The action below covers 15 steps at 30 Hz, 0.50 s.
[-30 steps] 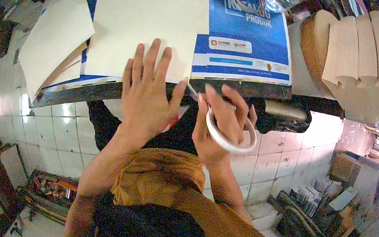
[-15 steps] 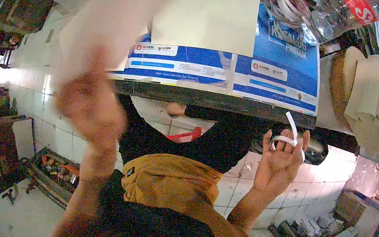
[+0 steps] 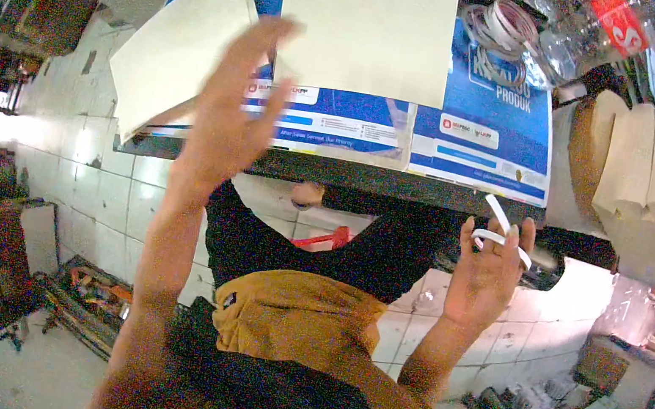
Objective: The person repeatedly applies adhesive tape strips to the edges of folded paper sheets by hand, presses the tape down, and stacks each sheet onto a pile.
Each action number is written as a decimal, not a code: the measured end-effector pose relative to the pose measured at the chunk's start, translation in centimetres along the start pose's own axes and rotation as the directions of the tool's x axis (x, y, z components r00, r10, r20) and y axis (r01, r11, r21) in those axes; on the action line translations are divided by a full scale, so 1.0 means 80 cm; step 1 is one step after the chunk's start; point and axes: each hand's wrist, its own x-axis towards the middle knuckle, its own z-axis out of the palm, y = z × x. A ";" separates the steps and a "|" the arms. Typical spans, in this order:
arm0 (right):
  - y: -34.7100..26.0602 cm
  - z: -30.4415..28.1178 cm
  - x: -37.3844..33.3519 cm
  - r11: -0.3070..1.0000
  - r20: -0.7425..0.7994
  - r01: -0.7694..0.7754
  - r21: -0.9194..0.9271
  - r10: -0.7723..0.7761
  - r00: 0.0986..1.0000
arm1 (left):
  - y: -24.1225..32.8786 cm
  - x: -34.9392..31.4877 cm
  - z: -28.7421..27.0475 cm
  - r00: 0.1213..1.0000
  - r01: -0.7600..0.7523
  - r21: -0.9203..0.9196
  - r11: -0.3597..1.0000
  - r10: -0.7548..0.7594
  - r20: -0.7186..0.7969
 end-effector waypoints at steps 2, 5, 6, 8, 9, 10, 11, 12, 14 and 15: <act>0.010 0.015 0.004 0.983 0.000 0.087 -0.163 -0.088 0.996 | -0.004 0.007 0.048 0.983 -0.086 0.147 0.985 0.060 0.174; 0.025 0.055 0.010 0.928 0.014 0.177 -0.327 -0.183 0.983 | -0.023 -0.032 0.093 0.948 -0.041 0.300 0.953 -0.058 0.313; 0.028 0.061 0.011 0.875 0.050 0.234 -0.424 -0.236 0.971 | -0.003 -0.051 0.086 0.943 -0.018 0.267 0.964 -0.073 0.326; 0.034 0.080 0.012 0.778 0.115 0.282 -0.561 -0.265 0.958 | 0.034 -0.076 0.067 0.938 -0.004 0.267 0.964 -0.089 0.336; 0.042 0.089 0.013 0.739 0.121 0.251 -0.625 -0.226 0.967 | 0.044 -0.085 0.060 0.934 0.038 0.235 0.971 -0.118 0.337; 0.052 0.095 0.013 0.696 0.124 0.219 -0.684 -0.185 0.975 | 0.048 -0.091 0.058 0.929 0.082 0.204 0.976 -0.149 0.339; 0.063 0.094 0.017 0.692 0.199 0.227 -0.685 -0.123 0.972 | 0.044 -0.097 0.055 0.943 0.167 0.064 0.984 -0.179 0.282; 0.072 0.094 0.020 0.688 0.273 0.235 -0.686 -0.056 0.960 | 0.044 -0.098 0.044 0.940 0.180 0.064 0.982 -0.191 0.284; 0.085 0.110 0.013 0.592 0.346 0.277 -0.757 0.003 0.938 | 0.040 -0.097 0.017 0.955 0.172 0.180 0.969 -0.208 0.210; 0.095 0.122 0.006 0.624 0.366 0.248 -0.742 0.067 0.928 | 0.028 -0.106 0.009 0.951 0.185 0.179 0.966 -0.222 0.217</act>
